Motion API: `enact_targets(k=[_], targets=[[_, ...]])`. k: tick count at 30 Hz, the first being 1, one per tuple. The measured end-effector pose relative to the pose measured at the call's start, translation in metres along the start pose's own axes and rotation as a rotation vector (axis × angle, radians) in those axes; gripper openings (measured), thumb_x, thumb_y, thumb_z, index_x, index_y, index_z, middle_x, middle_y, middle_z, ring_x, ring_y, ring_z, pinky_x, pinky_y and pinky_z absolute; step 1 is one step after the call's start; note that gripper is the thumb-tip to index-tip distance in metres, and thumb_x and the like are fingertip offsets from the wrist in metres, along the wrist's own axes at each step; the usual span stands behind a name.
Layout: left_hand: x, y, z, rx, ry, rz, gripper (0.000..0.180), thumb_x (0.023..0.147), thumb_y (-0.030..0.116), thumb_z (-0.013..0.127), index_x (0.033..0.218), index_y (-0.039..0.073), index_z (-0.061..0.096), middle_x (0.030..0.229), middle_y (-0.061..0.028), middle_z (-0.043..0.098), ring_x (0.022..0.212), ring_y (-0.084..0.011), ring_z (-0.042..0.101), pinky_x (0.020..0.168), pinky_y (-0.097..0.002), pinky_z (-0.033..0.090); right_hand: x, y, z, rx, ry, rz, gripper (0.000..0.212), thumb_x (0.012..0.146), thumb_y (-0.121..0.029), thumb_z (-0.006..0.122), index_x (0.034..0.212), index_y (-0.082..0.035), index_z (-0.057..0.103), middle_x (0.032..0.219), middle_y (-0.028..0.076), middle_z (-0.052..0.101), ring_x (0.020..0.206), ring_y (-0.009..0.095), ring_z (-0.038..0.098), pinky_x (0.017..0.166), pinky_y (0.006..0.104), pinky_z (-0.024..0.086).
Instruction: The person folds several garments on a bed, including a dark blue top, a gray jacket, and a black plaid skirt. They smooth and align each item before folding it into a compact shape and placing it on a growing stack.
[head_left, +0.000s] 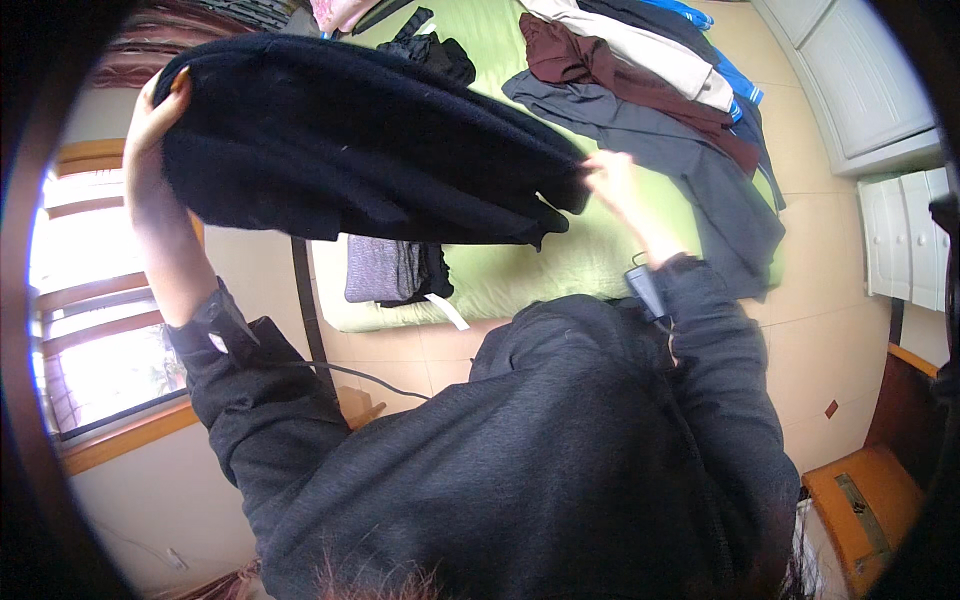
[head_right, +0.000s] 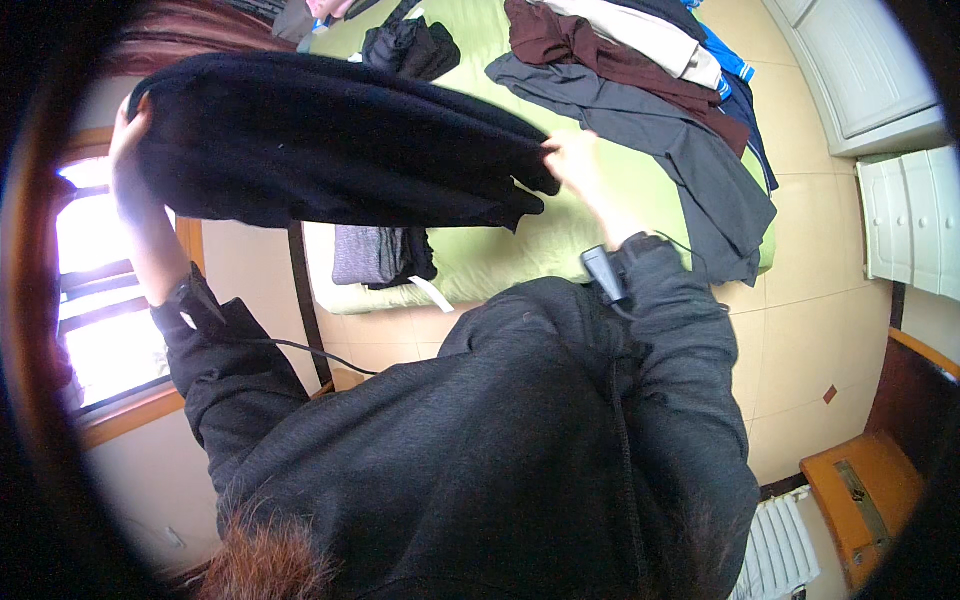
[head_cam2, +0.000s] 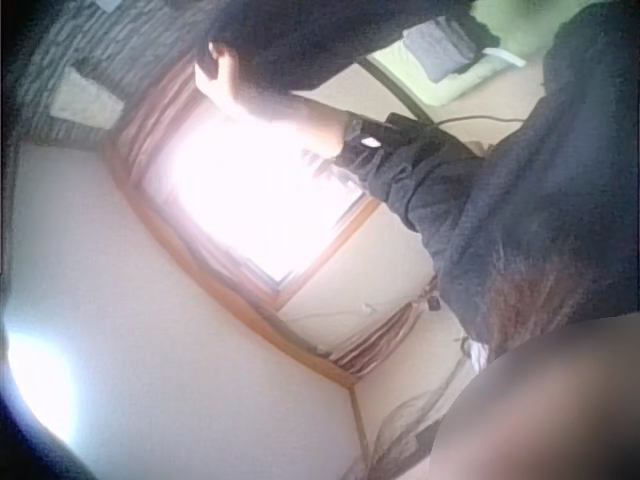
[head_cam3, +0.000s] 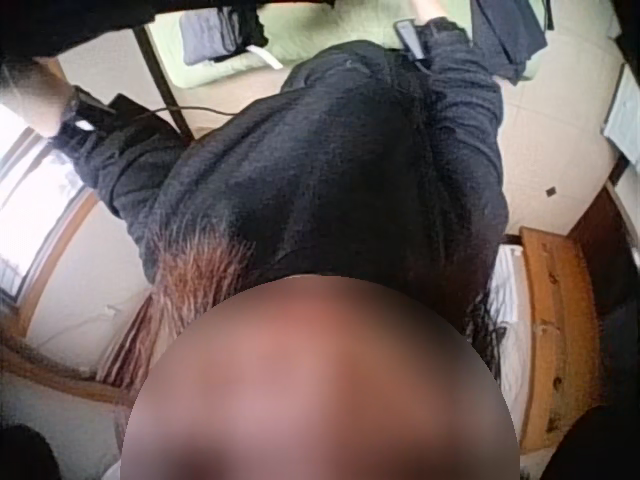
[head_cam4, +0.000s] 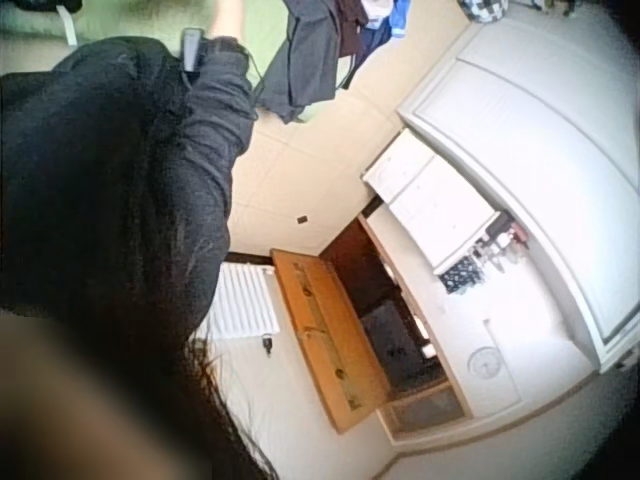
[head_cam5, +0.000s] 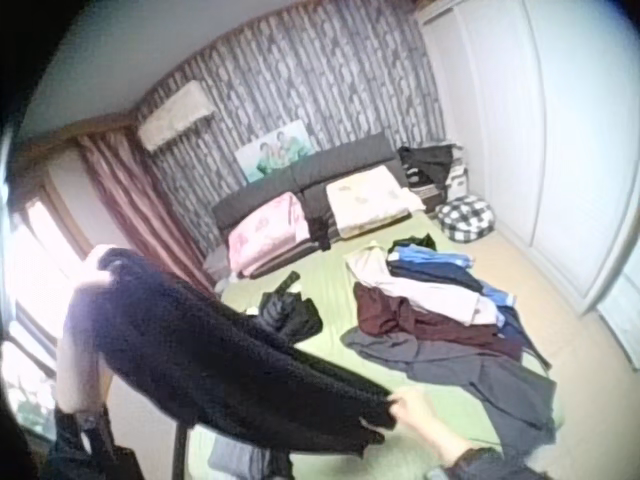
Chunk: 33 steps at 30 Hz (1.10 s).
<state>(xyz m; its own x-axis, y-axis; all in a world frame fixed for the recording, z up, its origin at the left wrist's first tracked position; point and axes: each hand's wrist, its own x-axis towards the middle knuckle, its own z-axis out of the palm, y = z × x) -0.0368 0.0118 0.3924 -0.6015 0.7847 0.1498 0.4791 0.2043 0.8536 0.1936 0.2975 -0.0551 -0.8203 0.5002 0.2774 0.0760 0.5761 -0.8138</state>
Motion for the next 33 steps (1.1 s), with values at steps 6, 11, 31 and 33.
enact_targets(k=[6, 11, 31, 33], targets=[[0.042, -0.064, 0.026, 0.42, 0.035, -0.04, 0.034, 0.079, 0.017, 0.069, 0.108, 0.002, 0.062, 0.092, -0.0044, 0.065, 0.083, -0.0117, 0.06, 0.08, -0.026, 0.047, 0.063, 0.076, -0.144, 0.003, 0.217, 0.251, 0.021, 0.073, -0.008, 0.062, 0.093, -0.007, 0.069, 0.091, 0.009, 0.067, 0.085, 0.017, 0.063, 0.079, 0.029, 0.048], [0.099, -0.103, 0.068, 0.86, -0.201, 0.146, 0.032, 0.08, 0.018, 0.069, 0.107, 0.002, 0.065, 0.09, -0.0111, 0.067, 0.081, -0.0158, 0.063, 0.079, -0.0291, 0.049, 0.133, 0.115, -0.215, -0.134, 0.455, 0.172, 0.029, 0.077, -0.008, 0.063, 0.106, -0.011, 0.066, 0.09, 0.008, 0.067, 0.085, 0.017, 0.063, 0.075, 0.0276, 0.048], [-0.078, -0.234, 0.184, 0.626, -0.573, -0.05, 0.039, 0.048, -0.006, 0.056, 0.086, 0.006, 0.055, 0.082, -0.0124, 0.057, 0.086, -0.0348, 0.054, 0.077, -0.0394, 0.042, -0.062, 0.134, -0.244, -0.732, -0.096, -0.065, 0.02, 0.07, -0.008, 0.071, 0.084, -0.005, 0.056, 0.083, 0.012, 0.059, 0.078, 0.029, 0.06, 0.068, 0.0365, 0.049], [-0.079, -0.254, 0.181, 0.583, -0.47, 0.006, 0.036, 0.054, -0.005, 0.056, 0.089, 0.004, 0.057, 0.082, -0.0147, 0.057, 0.087, -0.0357, 0.054, 0.079, -0.0418, 0.042, -0.062, 0.132, -0.238, -0.747, -0.13, -0.024, 0.017, 0.076, -0.007, 0.066, 0.09, -0.003, 0.057, 0.087, 0.013, 0.06, 0.082, 0.031, 0.06, 0.072, 0.0368, 0.049]])
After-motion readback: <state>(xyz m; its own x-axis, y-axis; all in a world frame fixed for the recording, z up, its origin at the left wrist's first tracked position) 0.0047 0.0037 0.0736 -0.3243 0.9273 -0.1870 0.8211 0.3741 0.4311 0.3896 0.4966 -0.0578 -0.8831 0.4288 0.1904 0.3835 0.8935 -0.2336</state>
